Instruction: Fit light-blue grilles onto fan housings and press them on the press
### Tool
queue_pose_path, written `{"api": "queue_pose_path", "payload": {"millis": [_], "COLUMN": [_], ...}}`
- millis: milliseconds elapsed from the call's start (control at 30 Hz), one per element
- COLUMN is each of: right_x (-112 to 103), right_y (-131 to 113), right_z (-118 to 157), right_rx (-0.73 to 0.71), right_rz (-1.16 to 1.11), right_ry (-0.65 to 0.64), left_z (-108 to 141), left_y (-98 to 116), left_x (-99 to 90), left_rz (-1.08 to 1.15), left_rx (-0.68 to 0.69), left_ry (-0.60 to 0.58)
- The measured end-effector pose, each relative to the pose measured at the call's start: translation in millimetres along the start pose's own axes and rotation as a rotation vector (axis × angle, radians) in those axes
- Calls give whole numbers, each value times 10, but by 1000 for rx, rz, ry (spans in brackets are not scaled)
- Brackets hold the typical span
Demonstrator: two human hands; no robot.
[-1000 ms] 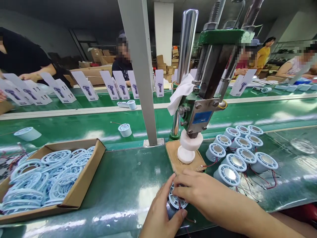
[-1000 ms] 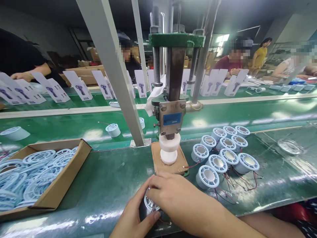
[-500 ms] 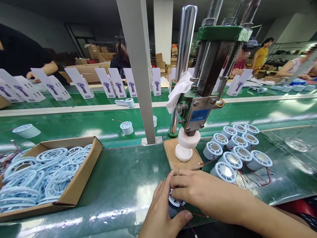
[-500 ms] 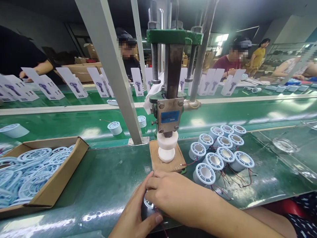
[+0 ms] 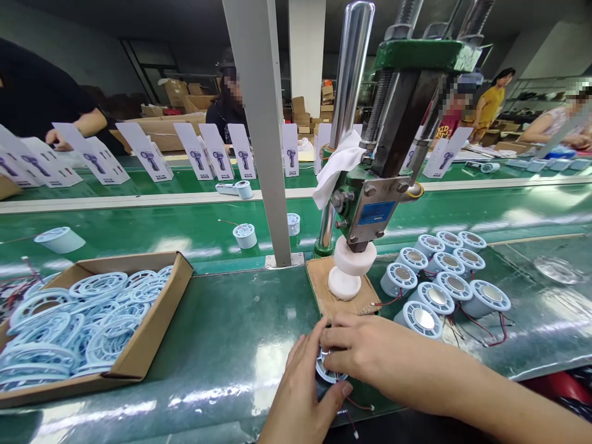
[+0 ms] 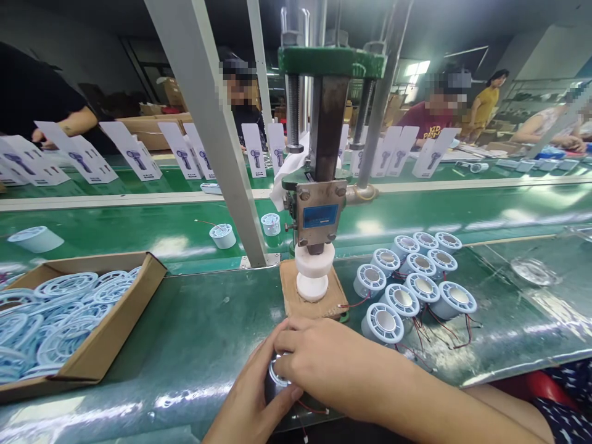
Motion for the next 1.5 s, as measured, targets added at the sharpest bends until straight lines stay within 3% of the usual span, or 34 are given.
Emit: {"api": "queue_pose_path", "payload": {"millis": [333,533,767,1067,1333,1500], "right_x": [-98,-34,28,61,198,151], "right_y": [36,26,29,-89,-81,-125], "right_z": [-102,-82,41,-36,-20,-42], "right_rx": [-35,-11,-6,111,134,152], "right_rz": [48,121,-68,-237,-390,-323], "right_ry": [-52,-31,-22,5,152,96], "left_z": [-5,-11,32,47,49,45], "left_y": [-75,-85,8,54,22,25], "left_x": [39,19,13,10,20,24], "left_rz": [32,-4,-17,-21,-27,-35], "left_rx": [35,13,-40,-62,-38,-19], "left_ry": [95,14,10,2,14,18]}}
Point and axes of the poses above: each hand's wrist, its own z-axis away from the middle knuckle, its own x-axis out of the palm, y = z × x, the point moved 1 cm from there along -z, towards the middle knuckle, and after that the axes turned 14 degrees about -y, right-handed, at the moved point
